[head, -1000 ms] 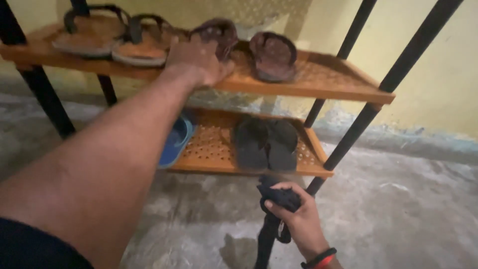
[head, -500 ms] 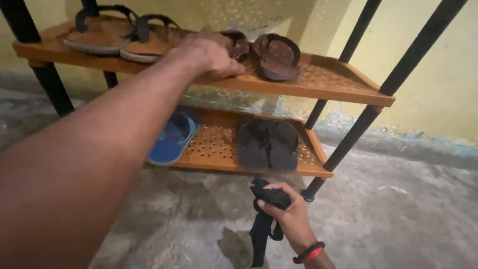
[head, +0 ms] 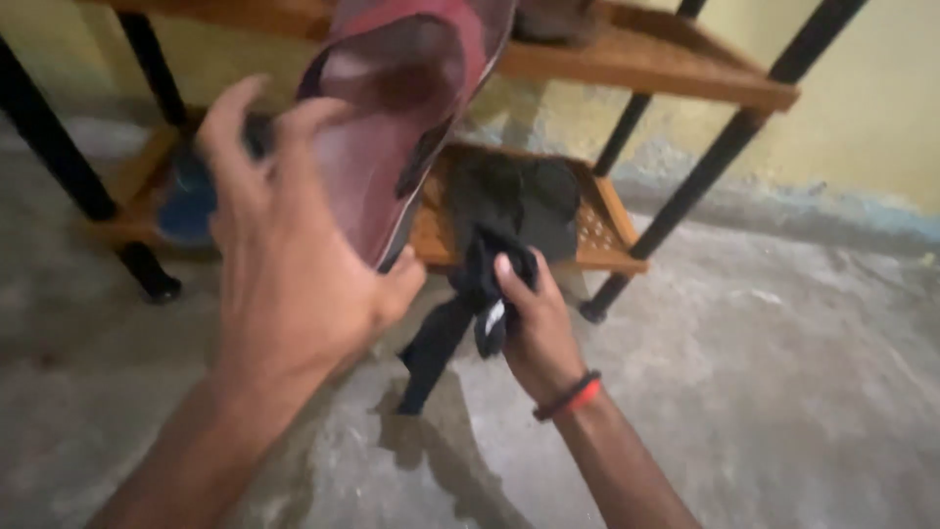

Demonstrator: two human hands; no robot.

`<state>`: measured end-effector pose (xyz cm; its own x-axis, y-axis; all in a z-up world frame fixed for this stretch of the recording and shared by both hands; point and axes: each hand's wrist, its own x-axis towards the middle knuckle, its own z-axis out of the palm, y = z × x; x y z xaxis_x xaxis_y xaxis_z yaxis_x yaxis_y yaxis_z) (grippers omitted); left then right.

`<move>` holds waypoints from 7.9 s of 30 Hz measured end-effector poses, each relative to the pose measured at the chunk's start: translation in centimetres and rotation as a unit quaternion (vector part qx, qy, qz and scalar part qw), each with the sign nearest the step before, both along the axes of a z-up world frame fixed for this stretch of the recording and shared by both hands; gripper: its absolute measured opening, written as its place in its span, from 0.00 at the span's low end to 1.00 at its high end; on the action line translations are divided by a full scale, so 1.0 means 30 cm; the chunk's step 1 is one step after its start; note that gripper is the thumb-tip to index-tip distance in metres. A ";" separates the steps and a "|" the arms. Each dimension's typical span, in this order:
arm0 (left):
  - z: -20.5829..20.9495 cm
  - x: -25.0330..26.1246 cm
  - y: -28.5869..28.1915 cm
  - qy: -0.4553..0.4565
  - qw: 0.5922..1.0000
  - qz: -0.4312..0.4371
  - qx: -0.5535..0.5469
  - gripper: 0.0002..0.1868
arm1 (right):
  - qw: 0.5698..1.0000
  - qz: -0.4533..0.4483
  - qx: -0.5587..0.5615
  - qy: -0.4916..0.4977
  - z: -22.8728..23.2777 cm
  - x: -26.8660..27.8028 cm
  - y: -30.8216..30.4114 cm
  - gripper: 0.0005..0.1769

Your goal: The person wipes a pair of pink slippers with a dark cloth, then places them on a shoe rack. The person then picks up a pair of brown slippers and wipes them with the same cloth.

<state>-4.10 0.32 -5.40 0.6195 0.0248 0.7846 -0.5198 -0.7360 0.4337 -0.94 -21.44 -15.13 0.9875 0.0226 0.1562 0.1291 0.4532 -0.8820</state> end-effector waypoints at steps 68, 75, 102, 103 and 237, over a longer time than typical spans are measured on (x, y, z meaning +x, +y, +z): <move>-0.381 -0.033 0.355 0.201 0.976 0.008 -0.087 0.15 | 0.920 0.018 -0.390 -0.026 -0.189 -0.103 0.175 0.29; -0.365 0.013 0.364 0.228 0.962 0.075 -0.130 0.17 | 0.936 0.120 -0.330 -0.008 -0.178 -0.133 0.213 0.41; -0.361 0.006 0.210 0.199 0.980 0.004 -0.028 0.13 | 0.946 -0.025 -0.322 -0.024 -0.262 -0.022 0.064 0.29; -0.367 0.009 0.212 0.184 0.982 0.002 -0.030 0.13 | 0.946 -0.025 -0.321 -0.033 -0.257 -0.022 0.071 0.28; -0.536 0.121 0.124 0.290 0.906 -0.244 -0.191 0.10 | 0.765 -0.347 -0.443 -0.314 -0.096 -0.051 -0.053 0.15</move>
<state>-0.47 4.04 -21.49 0.9348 -0.1619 0.3161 -0.3465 -0.2198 0.9119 -2.46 -23.05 -18.02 0.5452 -0.1017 0.8321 0.5919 -0.6562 -0.4680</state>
